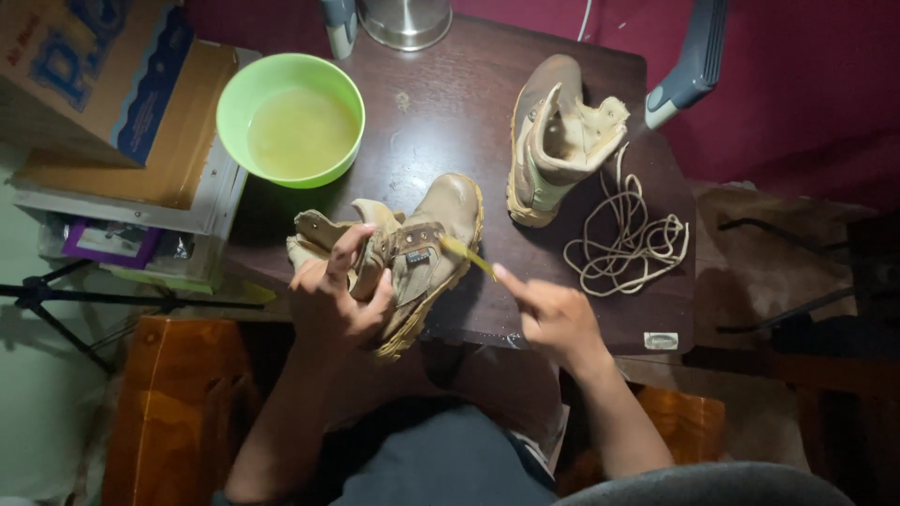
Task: Brushing the exterior of a boot with a small brush and liquid from a bowl to clean or treat the material.
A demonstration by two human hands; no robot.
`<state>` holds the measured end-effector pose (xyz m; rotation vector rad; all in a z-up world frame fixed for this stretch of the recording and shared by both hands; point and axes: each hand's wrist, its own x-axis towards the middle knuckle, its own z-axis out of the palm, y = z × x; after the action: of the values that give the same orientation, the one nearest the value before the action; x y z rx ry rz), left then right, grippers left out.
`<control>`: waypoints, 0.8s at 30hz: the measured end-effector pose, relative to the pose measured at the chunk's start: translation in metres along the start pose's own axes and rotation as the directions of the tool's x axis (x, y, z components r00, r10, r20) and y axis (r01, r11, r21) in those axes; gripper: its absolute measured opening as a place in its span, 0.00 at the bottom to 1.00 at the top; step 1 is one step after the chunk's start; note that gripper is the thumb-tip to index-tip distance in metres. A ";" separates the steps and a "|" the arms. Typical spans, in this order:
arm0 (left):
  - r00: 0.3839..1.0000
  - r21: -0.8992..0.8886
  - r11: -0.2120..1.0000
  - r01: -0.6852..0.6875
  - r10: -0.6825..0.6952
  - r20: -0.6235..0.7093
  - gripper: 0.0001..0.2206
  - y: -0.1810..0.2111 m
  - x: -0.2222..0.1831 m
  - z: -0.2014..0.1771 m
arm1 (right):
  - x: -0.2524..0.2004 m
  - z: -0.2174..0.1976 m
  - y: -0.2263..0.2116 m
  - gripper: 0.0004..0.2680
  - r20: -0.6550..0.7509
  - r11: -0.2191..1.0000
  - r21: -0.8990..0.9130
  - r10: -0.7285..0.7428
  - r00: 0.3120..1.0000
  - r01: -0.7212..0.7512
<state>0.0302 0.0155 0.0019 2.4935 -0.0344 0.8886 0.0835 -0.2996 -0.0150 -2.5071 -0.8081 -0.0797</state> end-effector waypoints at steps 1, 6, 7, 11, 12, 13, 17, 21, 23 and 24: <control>1.000 -0.036 0.999 0.012 -0.012 0.000 0.30 0.002 0.001 -0.001 | 0.008 0.009 0.001 0.23 -0.049 0.998 -0.064 -0.019 0.999 0.016; 0.996 -0.078 0.994 0.074 -0.077 -0.035 0.29 -0.004 0.002 0.001 | -0.012 0.046 0.010 0.29 -0.133 0.993 0.052 -0.103 0.986 0.110; 0.995 -0.079 0.993 0.084 -0.087 -0.039 0.29 -0.006 0.001 0.002 | -0.024 0.039 -0.003 0.28 -0.096 0.994 0.099 -0.029 0.995 0.038; 0.999 -0.054 0.998 0.037 -0.038 -0.006 0.29 0.004 0.001 0.001 | -0.030 0.031 -0.016 0.29 -0.103 1.000 0.006 0.012 0.995 -0.012; 0.999 -0.058 0.998 0.035 -0.035 0.001 0.29 0.007 0.001 -0.001 | -0.020 0.039 -0.014 0.29 -0.103 1.000 0.007 0.020 0.994 -0.020; 1.000 -0.072 0.997 0.030 -0.029 0.006 0.28 0.010 0.001 -0.003 | -0.011 0.047 -0.012 0.30 -0.123 0.998 -0.065 0.009 0.992 -0.018; 0.999 -0.031 0.999 0.023 -0.024 -0.032 0.28 0.009 0.003 0.000 | 0.003 0.048 -0.014 0.29 -0.125 0.995 -0.095 0.003 0.992 -0.015; 0.998 -0.026 0.999 0.033 -0.034 -0.060 0.29 -0.005 0.000 0.005 | -0.036 0.023 -0.035 0.27 -0.039 0.995 -0.049 0.080 0.996 -0.082; 1.000 -0.059 0.998 -0.013 0.012 -0.020 0.29 0.002 0.000 0.007 | -0.052 0.020 -0.039 0.27 0.015 0.974 -0.101 0.204 0.979 -0.201; 1.000 -0.059 0.998 -0.017 0.016 -0.017 0.29 0.004 -0.001 0.006 | -0.043 0.017 -0.046 0.27 0.012 0.974 -0.099 0.207 0.978 -0.205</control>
<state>0.0320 0.0086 -0.0010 2.4337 -0.0750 0.9021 0.0211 -0.2825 -0.0180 -2.6730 -0.5598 -0.0203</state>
